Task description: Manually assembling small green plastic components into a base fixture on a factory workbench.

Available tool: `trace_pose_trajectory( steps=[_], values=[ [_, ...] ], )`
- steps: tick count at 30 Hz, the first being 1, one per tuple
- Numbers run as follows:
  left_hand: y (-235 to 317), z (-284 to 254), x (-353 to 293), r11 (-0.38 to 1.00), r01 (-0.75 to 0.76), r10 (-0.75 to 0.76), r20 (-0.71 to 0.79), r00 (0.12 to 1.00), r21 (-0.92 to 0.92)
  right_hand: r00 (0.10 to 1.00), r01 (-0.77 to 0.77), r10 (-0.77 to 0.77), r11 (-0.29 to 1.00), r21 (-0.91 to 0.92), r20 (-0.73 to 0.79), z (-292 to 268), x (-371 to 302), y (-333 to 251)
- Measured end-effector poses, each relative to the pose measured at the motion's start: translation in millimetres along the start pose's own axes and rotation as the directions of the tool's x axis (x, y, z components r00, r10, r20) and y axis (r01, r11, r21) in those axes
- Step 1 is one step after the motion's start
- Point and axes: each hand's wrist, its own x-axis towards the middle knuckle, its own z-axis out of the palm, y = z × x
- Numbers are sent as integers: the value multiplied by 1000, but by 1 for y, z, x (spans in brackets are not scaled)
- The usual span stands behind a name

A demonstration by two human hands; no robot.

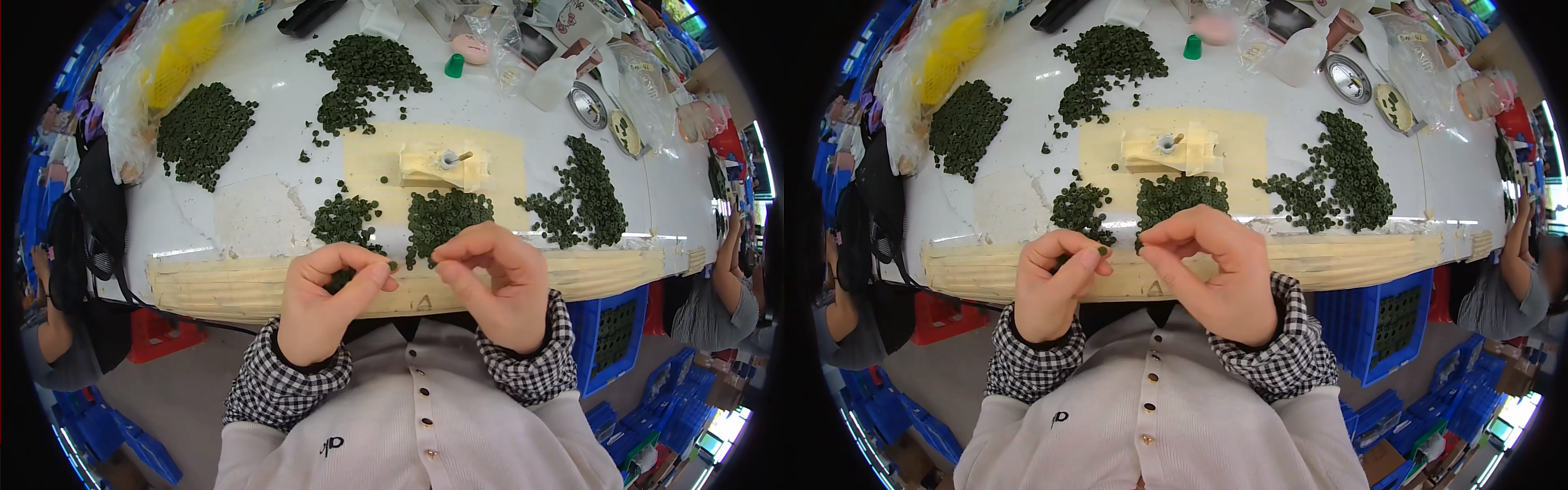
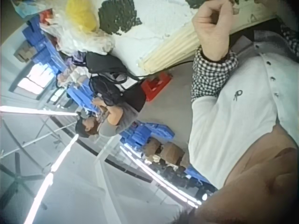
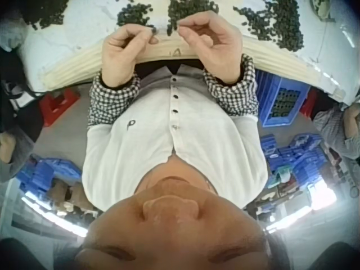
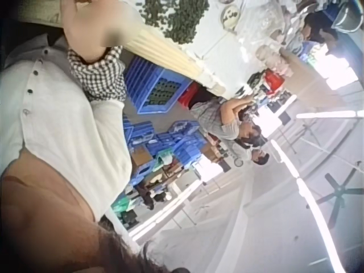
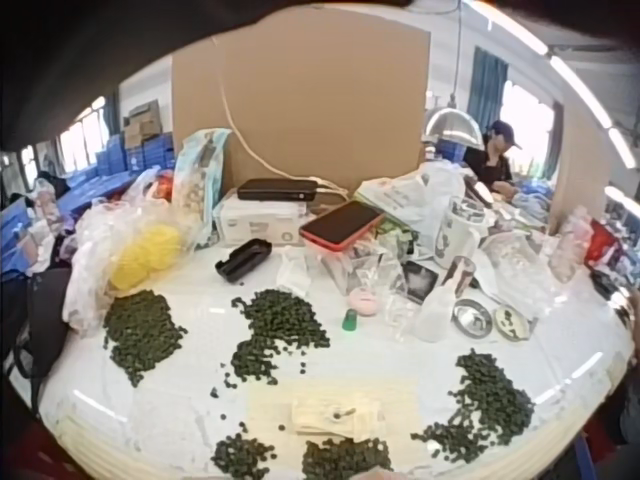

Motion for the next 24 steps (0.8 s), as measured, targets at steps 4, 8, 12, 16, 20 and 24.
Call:
trace_pose_trajectory(
  steps=[4, 8, 12, 16, 20, 24],
  values=[
    [3, -22, 3, 996, 11, -17, -74, 997, -92, 997, 57, -75, 914, -401, -30, -28, 1, -4],
    [5, -30, 5, 997, -4, -4, -104, 995, -83, 968, 252, -183, 730, -636, 174, -35, -2, 6],
    [1, -35, 9, 914, 9, -22, -27, 999, -405, 959, 281, -222, 638, -716, 179, -27, -6, 14],
    [3, -30, 9, 793, 74, -67, 33, 997, -604, 950, 302, -247, 556, -775, 192, -20, -5, 13],
    [4, -22, 7, 732, 160, -114, 112, 987, -663, 954, 296, -214, 541, -787, 212, -19, -5, 13],
    [0, -22, 7, 750, 185, -46, 229, 972, -635, 951, 306, -198, 542, -782, 235, -20, -5, 13]
  ],
)
